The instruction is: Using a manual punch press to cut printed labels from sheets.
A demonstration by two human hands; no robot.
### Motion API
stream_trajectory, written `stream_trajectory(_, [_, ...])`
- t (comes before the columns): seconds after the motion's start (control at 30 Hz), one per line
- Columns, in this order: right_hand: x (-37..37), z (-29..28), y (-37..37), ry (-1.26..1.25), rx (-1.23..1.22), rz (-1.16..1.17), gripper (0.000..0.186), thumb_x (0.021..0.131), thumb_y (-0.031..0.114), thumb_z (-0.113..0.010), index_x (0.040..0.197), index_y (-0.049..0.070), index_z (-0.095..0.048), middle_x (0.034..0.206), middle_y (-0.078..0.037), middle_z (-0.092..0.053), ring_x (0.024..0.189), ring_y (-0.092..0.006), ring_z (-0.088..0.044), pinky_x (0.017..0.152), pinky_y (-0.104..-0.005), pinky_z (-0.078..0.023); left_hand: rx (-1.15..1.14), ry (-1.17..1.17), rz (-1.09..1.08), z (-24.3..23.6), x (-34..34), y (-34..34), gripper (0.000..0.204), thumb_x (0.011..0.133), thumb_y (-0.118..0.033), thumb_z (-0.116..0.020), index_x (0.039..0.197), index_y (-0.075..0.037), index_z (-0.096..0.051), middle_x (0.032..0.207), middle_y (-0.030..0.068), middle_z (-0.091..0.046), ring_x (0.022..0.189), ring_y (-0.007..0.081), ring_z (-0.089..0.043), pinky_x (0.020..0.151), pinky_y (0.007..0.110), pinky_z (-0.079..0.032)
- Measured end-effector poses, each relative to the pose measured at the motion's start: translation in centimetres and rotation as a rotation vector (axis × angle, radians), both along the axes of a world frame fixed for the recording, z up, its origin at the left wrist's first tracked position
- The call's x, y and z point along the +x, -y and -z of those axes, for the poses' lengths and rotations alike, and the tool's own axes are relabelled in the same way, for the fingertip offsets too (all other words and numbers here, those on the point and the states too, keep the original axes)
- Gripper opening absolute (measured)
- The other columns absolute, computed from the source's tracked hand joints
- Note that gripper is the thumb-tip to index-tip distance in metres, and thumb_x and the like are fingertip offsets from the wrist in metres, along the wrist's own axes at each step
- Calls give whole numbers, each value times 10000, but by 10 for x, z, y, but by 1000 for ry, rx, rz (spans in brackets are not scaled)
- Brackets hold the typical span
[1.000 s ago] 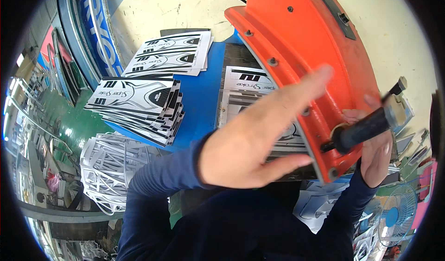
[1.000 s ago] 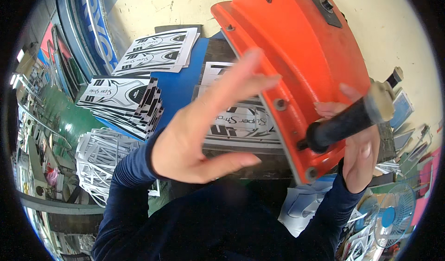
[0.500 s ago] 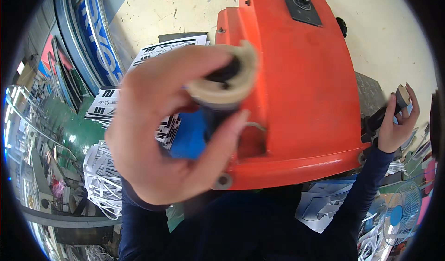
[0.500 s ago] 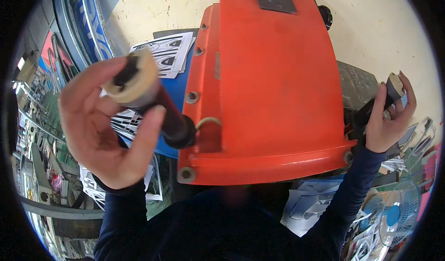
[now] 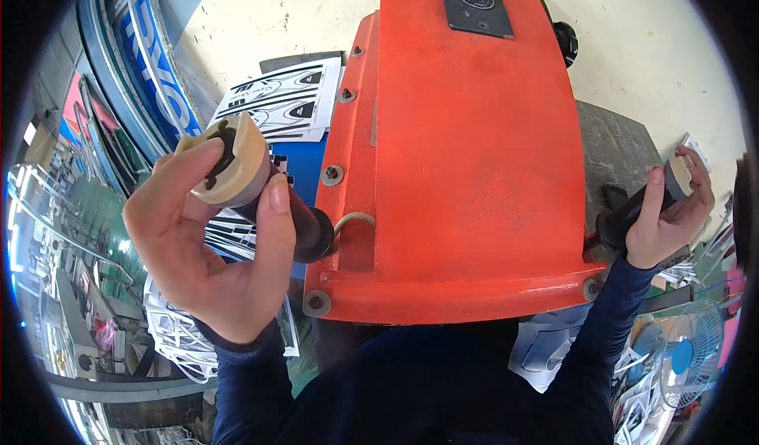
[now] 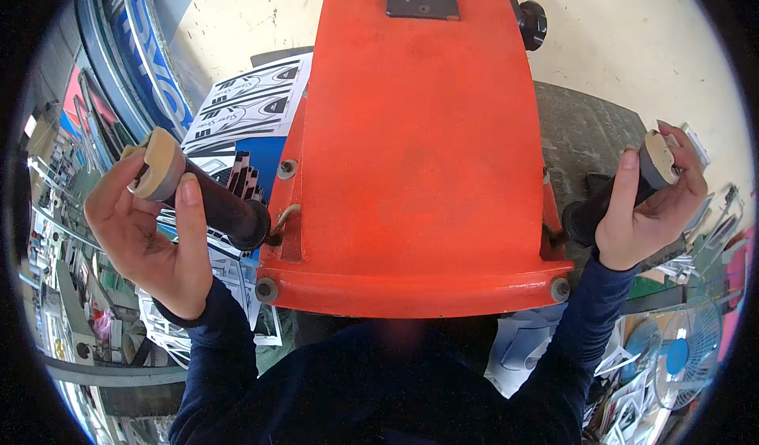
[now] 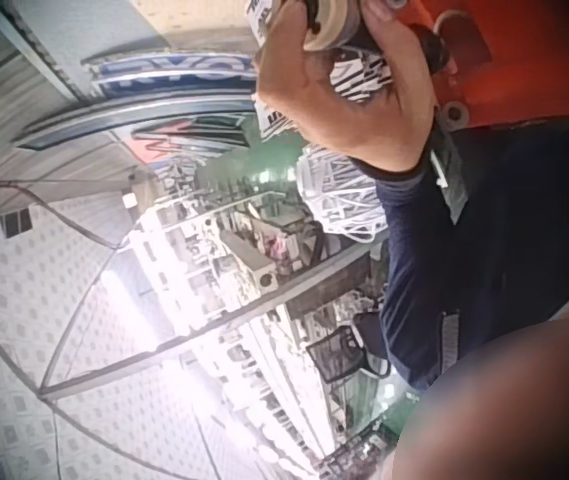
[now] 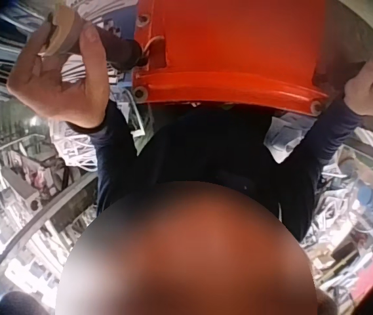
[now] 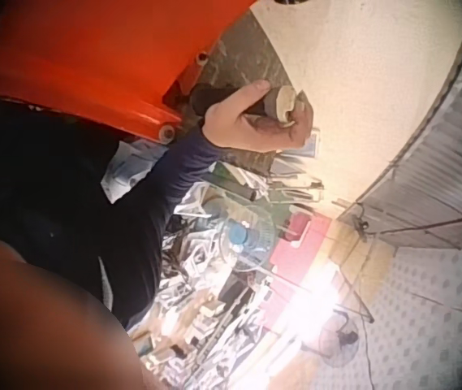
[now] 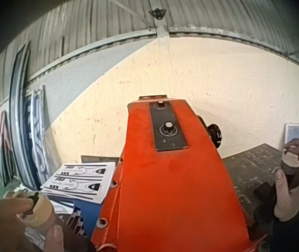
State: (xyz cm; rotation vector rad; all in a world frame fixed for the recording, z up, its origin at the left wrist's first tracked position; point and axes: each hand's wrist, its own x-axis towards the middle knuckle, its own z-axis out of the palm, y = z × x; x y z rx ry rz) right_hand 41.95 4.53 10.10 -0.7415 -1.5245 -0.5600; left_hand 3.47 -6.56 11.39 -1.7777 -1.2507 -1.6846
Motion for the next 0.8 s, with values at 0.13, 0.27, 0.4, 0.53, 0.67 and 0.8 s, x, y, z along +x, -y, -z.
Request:
stream_trajectory(0.13, [0,1,-1,-6,1,-4,383,887,5,-677,1203,44,-464,1271,-229,-585,1217,-284,-552,1067,-409,-395,-5,-42,-34,0,-3,-1,453,877,-36,-699,1271,-3,-480,1185,177,-606,1010,229,-677,866,304,-559])
stream_trajectory(0.27, [-1,1,-3,-31,-34,-54,370,899,28,-673,1202,26,-461,1286,-235,-577,1130,-252,-595,1012,-383,-445,5,14,28,2,-1,-4,513,835,23,-702,1278,47,-446,1163,194,-576,995,239,-674,878,321,-570])
stream_trajectory(0.4, [1,-4,-4,-42,-61,-122,482,921,43,-648,1337,-24,-414,1304,-234,-567,950,-182,-631,897,-307,-503,-8,130,26,4,4,-4,751,858,-298,-769,1391,47,-366,1174,247,-611,1021,303,-689,904,347,-561])
stream_trajectory(0.53, [18,-11,-10,-50,-102,-65,582,932,17,-621,1447,-43,-357,1321,-216,-561,943,-175,-635,903,-296,-509,71,173,161,8,7,-13,1109,782,-644,-744,1488,41,-233,1216,293,-604,1116,394,-655,965,417,-543])
stream_trajectory(0.67, [55,-14,-29,-77,-53,19,578,929,11,-648,1439,-33,-380,1336,-187,-555,1059,-201,-630,931,-313,-508,115,108,1052,29,5,-28,1419,673,-783,-712,1532,-2,105,1459,343,-373,1325,437,-457,1096,523,-387])
stream_trajectory(0.8, [101,-12,-50,-123,-99,152,599,912,111,-726,1421,4,-430,1316,-158,-557,1133,-217,-604,927,-325,-512,-372,199,719,60,-3,-17,1531,641,-647,-851,1534,-3,213,1524,390,-275,1429,434,-330,1182,500,-201])
